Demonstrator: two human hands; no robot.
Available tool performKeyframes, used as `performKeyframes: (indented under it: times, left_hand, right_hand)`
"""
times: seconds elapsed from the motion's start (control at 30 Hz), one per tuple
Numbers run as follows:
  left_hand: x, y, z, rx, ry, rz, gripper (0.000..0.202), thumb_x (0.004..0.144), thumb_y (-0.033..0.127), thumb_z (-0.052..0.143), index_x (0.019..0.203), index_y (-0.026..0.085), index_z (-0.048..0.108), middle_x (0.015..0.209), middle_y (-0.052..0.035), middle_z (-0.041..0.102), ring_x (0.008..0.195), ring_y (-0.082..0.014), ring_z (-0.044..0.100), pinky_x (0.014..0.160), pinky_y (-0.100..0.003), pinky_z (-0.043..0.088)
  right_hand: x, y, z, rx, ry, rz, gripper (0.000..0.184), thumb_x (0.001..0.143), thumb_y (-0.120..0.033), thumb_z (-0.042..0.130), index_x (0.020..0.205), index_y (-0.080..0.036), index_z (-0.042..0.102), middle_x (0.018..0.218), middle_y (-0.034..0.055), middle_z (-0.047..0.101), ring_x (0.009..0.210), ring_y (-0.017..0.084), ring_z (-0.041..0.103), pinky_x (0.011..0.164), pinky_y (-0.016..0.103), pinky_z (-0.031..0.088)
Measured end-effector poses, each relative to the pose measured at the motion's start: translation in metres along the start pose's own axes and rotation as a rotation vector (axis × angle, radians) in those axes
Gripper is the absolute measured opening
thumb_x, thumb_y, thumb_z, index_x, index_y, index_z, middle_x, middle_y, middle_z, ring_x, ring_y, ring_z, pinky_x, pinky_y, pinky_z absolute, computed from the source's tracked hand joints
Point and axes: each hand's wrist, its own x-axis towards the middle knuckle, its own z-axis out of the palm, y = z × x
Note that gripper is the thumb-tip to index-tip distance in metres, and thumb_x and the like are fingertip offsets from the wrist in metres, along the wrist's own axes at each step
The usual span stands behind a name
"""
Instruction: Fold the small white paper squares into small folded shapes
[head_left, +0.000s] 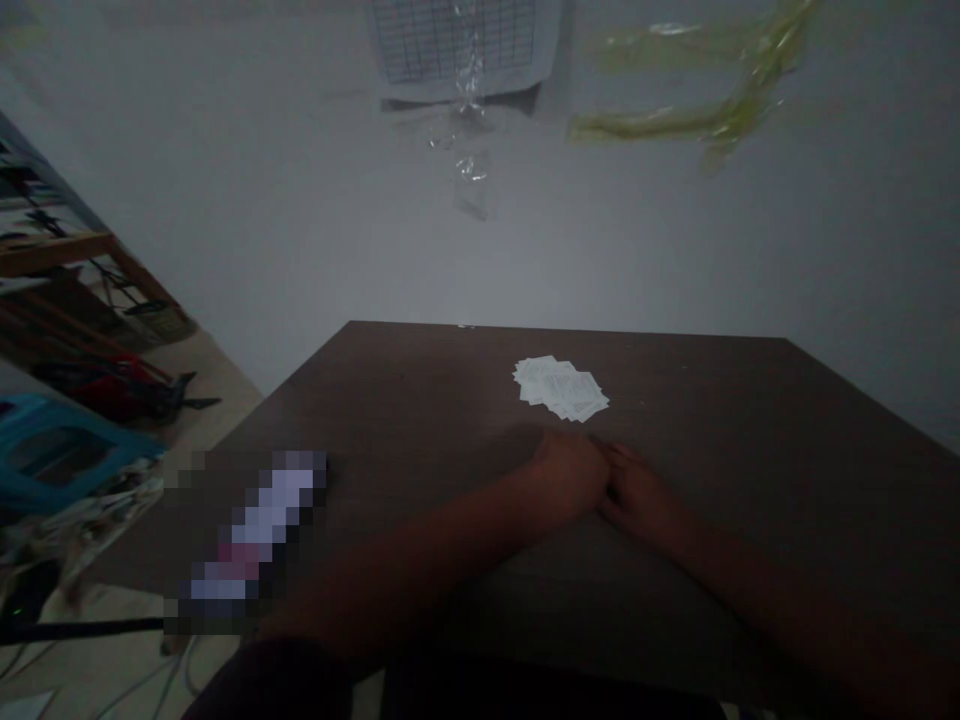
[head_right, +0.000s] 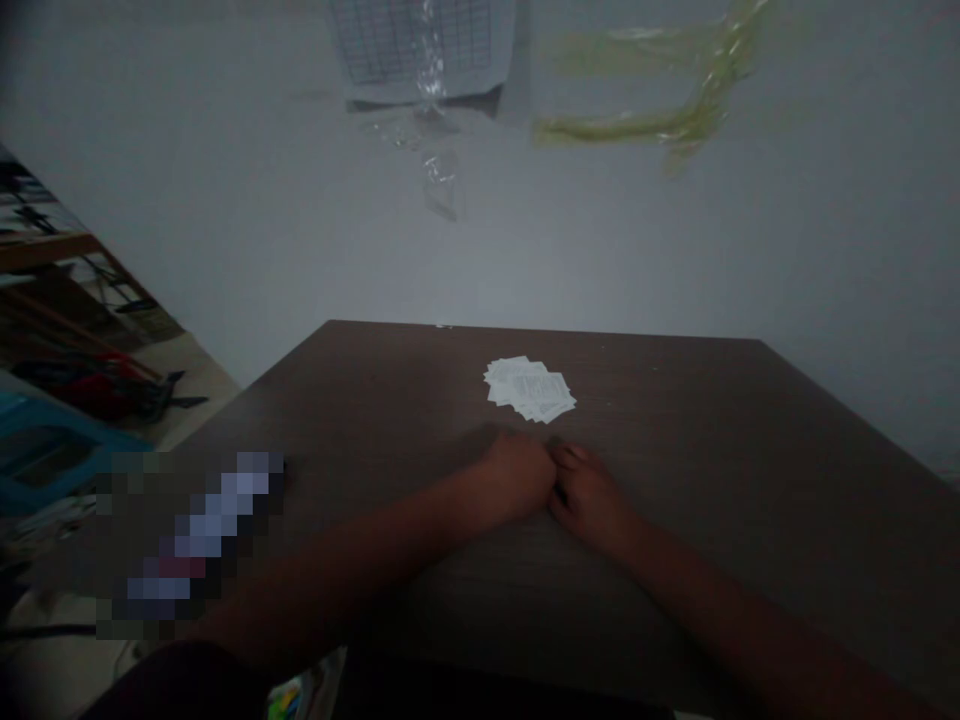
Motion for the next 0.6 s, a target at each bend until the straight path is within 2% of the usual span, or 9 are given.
performKeyframes:
  times: [0.13,0.27,0.4,0.5,0.6]
  left_hand:
    - [-0.025,-0.005,0.003,0.031,-0.047,-0.003,0.019,0.121,0.022,0.08,0.114,0.015,0.097,0.117,-0.0175,0.093,0.109,-0.0359,0.089,0.097,-0.044,0.07]
    - [-0.046,-0.011,0.006,0.04,-0.028,-0.033,0.028,0.128,0.027,0.072,0.134,0.011,0.094,0.135,-0.0199,0.091,0.128,-0.037,0.087,0.108,-0.045,0.071]
    - [-0.058,-0.016,0.006,0.034,-0.005,-0.034,0.029,0.13,0.032,0.071,0.135,0.015,0.093,0.132,-0.0149,0.092,0.133,-0.0357,0.084,0.115,-0.046,0.068]
    - [-0.063,-0.02,0.002,0.033,-0.011,-0.017,0.028,0.129,0.037,0.075,0.132,0.016,0.094,0.131,-0.0148,0.093,0.134,-0.0375,0.084,0.116,-0.048,0.066]
    - [-0.07,-0.025,-0.003,0.028,-0.05,0.022,0.029,0.125,0.04,0.082,0.14,0.018,0.093,0.144,-0.0145,0.093,0.136,-0.039,0.084,0.112,-0.05,0.067]
  right_hand:
    - [0.001,-0.003,-0.002,0.017,0.015,-0.018,0.033,0.111,-0.013,0.069,0.129,-0.025,0.094,0.129,0.016,0.093,0.129,0.039,0.085,0.117,0.061,0.073]
    - [0.001,-0.007,-0.002,0.025,0.022,-0.03,0.039,0.115,-0.012,0.064,0.136,-0.026,0.095,0.128,0.0145,0.094,0.128,0.037,0.086,0.117,0.06,0.073]
    - [0.001,-0.005,-0.002,0.02,0.034,-0.018,0.043,0.116,-0.014,0.064,0.141,-0.029,0.096,0.133,0.0137,0.096,0.131,0.038,0.086,0.119,0.062,0.072]
    - [0.001,-0.004,-0.002,0.01,0.04,-0.024,0.044,0.116,-0.016,0.065,0.143,-0.031,0.096,0.134,0.0123,0.097,0.136,0.038,0.087,0.121,0.063,0.072]
    - [-0.001,-0.006,-0.002,-0.014,0.049,-0.031,0.044,0.117,-0.018,0.066,0.147,-0.032,0.095,0.138,0.0124,0.097,0.139,0.038,0.087,0.121,0.064,0.072]
